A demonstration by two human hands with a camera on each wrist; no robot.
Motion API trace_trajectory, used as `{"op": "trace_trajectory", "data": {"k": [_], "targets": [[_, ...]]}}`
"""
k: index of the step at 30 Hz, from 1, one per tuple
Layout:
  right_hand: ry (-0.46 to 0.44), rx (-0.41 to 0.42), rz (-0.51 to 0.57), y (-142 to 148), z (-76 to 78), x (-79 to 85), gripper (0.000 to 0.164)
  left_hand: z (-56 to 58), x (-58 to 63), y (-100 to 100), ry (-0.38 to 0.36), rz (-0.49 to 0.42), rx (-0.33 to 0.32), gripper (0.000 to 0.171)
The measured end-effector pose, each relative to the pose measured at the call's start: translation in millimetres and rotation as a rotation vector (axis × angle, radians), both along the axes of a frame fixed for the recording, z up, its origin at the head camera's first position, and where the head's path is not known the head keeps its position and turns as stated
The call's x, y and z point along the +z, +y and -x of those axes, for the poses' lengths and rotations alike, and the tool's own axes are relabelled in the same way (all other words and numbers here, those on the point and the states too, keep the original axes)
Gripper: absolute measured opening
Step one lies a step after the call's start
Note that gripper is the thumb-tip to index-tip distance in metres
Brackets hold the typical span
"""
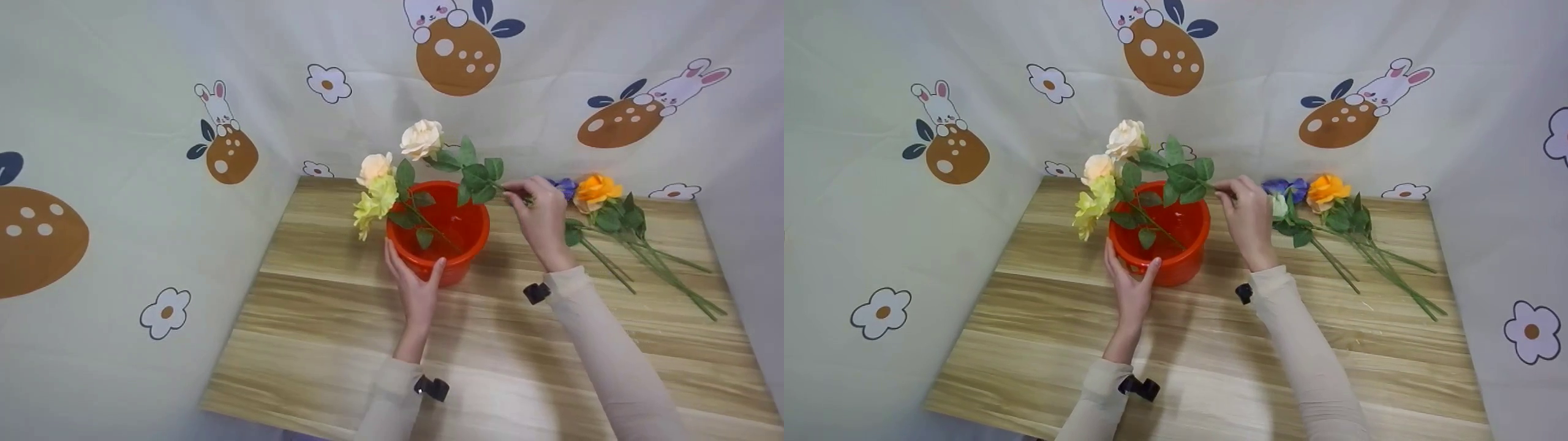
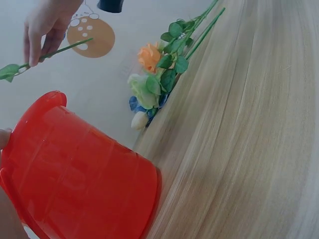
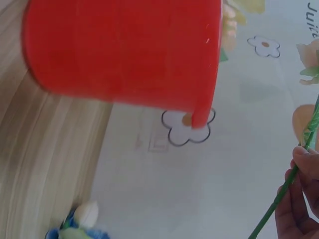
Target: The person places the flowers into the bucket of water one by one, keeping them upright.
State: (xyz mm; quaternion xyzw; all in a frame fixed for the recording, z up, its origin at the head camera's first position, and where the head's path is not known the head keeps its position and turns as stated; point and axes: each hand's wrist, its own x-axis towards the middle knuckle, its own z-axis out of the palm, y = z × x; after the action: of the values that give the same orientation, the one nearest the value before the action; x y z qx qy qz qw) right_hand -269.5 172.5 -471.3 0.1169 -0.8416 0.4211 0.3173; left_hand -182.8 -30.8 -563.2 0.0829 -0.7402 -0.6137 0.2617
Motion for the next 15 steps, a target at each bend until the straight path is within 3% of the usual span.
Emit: {"op": "trace_trajectory", "data": {"k": [15], "targets": [[0.025, 0.161, 0.069, -56, -1.4, 18.1, 0.010, -1.5, 0.6, -1, -0.036, 0.033, 0.004, 0.106]]}}
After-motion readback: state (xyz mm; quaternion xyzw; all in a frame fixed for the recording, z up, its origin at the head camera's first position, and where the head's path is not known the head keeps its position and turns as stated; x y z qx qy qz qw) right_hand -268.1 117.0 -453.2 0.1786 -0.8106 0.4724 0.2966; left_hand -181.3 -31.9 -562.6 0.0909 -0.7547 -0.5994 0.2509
